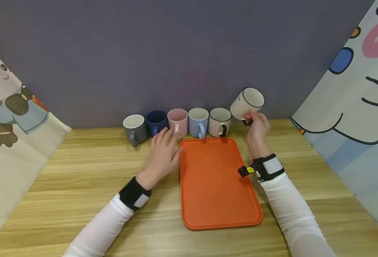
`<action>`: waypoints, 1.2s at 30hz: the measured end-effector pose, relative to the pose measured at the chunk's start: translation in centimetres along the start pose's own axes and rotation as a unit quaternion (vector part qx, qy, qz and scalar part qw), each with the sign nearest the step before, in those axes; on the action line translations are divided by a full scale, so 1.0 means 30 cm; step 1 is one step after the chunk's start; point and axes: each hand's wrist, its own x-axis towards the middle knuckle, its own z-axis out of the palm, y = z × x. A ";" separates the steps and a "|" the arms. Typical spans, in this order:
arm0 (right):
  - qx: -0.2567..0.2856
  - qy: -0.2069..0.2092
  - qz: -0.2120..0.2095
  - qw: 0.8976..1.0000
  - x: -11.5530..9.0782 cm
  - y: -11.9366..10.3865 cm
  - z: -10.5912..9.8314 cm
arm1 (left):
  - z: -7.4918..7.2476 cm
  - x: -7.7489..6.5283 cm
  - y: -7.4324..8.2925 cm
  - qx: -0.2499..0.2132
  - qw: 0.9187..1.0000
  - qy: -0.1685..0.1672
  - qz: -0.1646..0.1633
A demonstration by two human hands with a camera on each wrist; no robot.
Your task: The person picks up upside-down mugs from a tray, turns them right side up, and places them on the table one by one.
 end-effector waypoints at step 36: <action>-0.078 0.040 0.038 0.995 0.047 0.060 -0.049 | -0.102 -0.086 -0.111 0.023 0.999 0.019 -0.037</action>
